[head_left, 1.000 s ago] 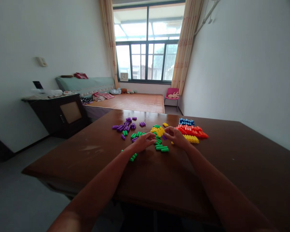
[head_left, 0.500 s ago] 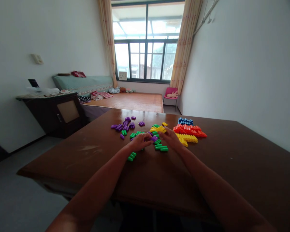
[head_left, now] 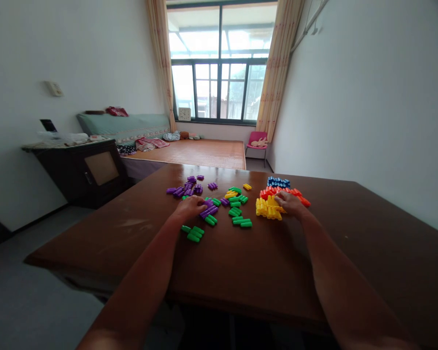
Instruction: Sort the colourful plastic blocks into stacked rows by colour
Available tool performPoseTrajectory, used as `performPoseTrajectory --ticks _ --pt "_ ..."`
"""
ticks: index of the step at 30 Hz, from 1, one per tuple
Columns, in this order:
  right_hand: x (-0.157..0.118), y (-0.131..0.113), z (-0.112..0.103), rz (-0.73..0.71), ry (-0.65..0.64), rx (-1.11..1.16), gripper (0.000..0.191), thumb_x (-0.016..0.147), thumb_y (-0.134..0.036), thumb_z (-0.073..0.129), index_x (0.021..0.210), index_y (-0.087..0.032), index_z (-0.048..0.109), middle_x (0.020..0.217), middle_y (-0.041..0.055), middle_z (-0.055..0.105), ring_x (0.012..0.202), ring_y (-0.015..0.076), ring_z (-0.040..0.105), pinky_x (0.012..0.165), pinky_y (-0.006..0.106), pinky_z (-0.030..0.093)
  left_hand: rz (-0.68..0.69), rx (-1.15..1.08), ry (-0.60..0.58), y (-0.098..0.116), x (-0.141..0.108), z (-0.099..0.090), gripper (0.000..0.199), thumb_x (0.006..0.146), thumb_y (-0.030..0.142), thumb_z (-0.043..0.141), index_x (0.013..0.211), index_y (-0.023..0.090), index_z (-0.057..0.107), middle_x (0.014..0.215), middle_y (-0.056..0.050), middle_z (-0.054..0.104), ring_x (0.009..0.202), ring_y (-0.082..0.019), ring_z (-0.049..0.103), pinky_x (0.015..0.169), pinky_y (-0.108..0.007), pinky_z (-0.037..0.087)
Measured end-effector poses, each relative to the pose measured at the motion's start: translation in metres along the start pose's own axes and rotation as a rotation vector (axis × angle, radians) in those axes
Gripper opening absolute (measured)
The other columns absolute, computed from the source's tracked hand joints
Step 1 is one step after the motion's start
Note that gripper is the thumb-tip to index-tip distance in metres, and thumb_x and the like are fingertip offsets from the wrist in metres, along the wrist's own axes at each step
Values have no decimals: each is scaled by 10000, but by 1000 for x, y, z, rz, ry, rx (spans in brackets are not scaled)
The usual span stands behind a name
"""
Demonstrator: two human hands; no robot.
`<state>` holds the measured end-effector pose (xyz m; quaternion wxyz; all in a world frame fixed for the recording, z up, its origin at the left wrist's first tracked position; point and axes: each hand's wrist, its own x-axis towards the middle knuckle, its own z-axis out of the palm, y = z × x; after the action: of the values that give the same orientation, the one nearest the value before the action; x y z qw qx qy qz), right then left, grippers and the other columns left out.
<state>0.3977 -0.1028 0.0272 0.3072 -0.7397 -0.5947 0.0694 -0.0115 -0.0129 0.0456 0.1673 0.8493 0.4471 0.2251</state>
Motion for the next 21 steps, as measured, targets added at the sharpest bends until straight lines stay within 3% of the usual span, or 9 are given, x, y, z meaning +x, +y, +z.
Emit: performPoseTrajectory --ticks 5,11,15,21 --pt "2 -4 12 -85 35 -80 222 846 -310 511 822 -207 706 790 43 715 730 182 631 673 278 456 -79 98 -75 -2 -2 -2 235 752 417 621 745 213 737 687 -36 692 657 -183 607 547 -239 353" --pt "0 -5 12 -57 121 -125 260 846 -331 525 932 -185 722 928 102 718 869 242 643 775 342 470 -92 196 84 0 0 6 310 806 429 603 1006 226 723 981 -80 698 859 -220 635 690 -262 443" --pt "0 -12 12 -102 237 -96 325 873 -327 476 1054 -159 687 1066 140 679 971 261 624 851 376 466 56 169 144 19 12 20 310 857 336 548 1094 195 691 1100 -102 659 999 -237 613 863 -308 462" --pt "-3 -31 10 -175 305 -43 316 867 -275 457 1088 -191 667 1104 110 664 988 237 614 884 369 464 233 79 70 49 60 54 263 854 226 537 1047 199 713 1121 -101 675 1062 -241 606 984 -348 429"
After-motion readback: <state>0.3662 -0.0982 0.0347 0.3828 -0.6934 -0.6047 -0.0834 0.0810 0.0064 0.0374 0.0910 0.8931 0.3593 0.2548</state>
